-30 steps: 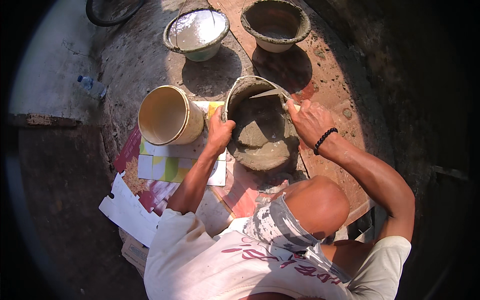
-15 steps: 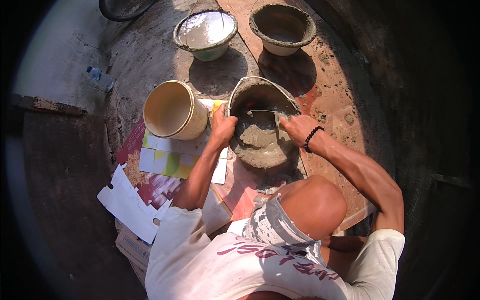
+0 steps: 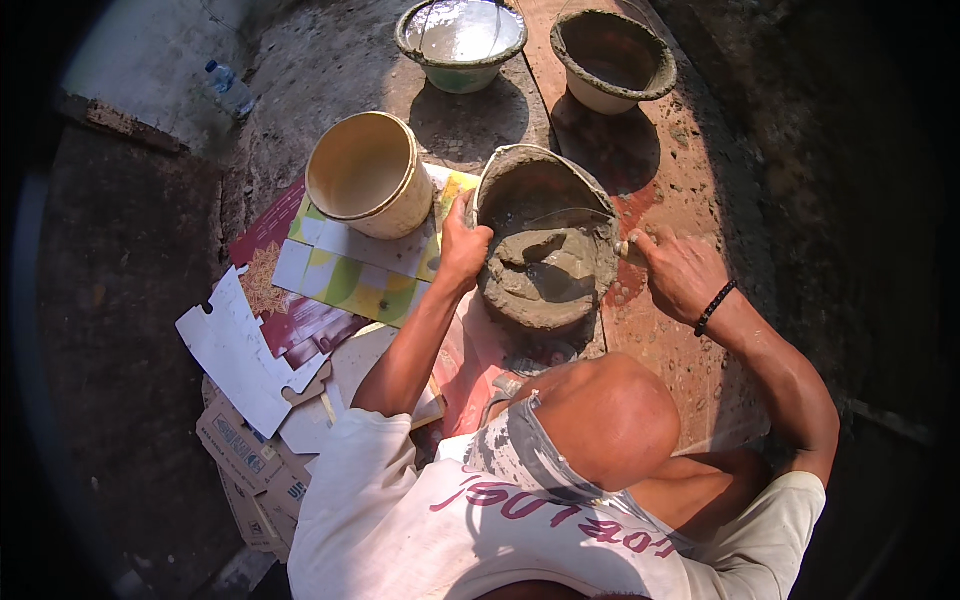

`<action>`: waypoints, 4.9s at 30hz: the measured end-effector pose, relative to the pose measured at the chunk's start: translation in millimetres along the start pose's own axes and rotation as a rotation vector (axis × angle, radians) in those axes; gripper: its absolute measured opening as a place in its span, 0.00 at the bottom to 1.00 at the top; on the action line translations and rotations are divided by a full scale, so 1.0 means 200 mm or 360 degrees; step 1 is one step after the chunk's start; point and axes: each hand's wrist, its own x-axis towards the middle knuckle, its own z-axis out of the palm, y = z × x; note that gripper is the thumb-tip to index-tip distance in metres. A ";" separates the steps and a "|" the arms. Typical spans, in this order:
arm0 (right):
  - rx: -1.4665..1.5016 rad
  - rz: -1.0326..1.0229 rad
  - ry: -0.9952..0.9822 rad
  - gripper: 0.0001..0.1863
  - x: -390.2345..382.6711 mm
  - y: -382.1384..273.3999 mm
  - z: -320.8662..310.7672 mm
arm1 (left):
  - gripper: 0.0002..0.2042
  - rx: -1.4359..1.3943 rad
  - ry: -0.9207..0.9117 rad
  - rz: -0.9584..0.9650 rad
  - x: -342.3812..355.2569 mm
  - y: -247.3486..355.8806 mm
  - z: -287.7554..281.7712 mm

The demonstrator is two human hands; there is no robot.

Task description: The person mixes cement in a bucket using a trowel, then scoops the mixture and applies it to a wall. The person repeats the scooping and applying process multiple times.

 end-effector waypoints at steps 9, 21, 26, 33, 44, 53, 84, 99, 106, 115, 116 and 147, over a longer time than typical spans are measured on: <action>0.0717 0.0230 -0.0444 0.17 0.19 0.01 0.50 | 0.31 0.0142 0.0185 0.0130 -0.12 0.01 0.14; 0.2015 0.0601 -0.0866 0.08 0.11 -0.16 0.57 | 0.29 0.0082 0.0140 0.0147 -0.15 0.01 0.15; 0.2118 0.0590 -0.0907 0.10 0.05 -0.11 0.53 | 0.29 0.0016 0.0106 0.0093 -0.15 0.04 0.14; 0.1206 0.0355 -0.0550 0.15 0.04 -0.06 0.40 | 0.31 0.0047 0.0144 0.0045 -0.12 -0.02 0.10; 0.0104 -0.0100 -0.0119 0.20 -0.01 -0.07 0.15 | 0.31 0.0067 0.0101 -0.0019 -0.07 -0.06 0.01; -0.0091 -0.0042 -0.0085 0.16 0.16 -0.06 0.29 | 0.31 0.0128 0.0074 -0.0035 -0.08 -0.01 0.06; 0.0727 0.0082 -0.0628 0.22 0.30 0.13 0.45 | 0.30 0.0202 0.0194 0.0185 -0.13 -0.06 0.02; 0.1675 0.0522 -0.1071 0.19 0.16 -0.07 0.43 | 0.29 0.0036 0.0299 0.0095 -0.17 -0.08 0.04; 0.2004 0.0607 -0.1078 0.14 0.16 -0.19 0.45 | 0.29 0.0002 0.0278 0.0155 -0.17 -0.12 0.01; 0.1953 0.0632 -0.0891 0.15 0.20 -0.23 0.42 | 0.29 0.0009 0.0233 0.0111 -0.16 -0.11 -0.02; 0.1698 0.0600 -0.0842 0.17 0.20 -0.20 0.36 | 0.29 0.0005 0.0229 0.0066 -0.15 -0.11 -0.02; -0.0190 -0.0100 0.0019 0.07 0.25 -0.10 -0.09 | 0.31 0.0095 0.0151 0.0120 -0.15 -0.12 -0.07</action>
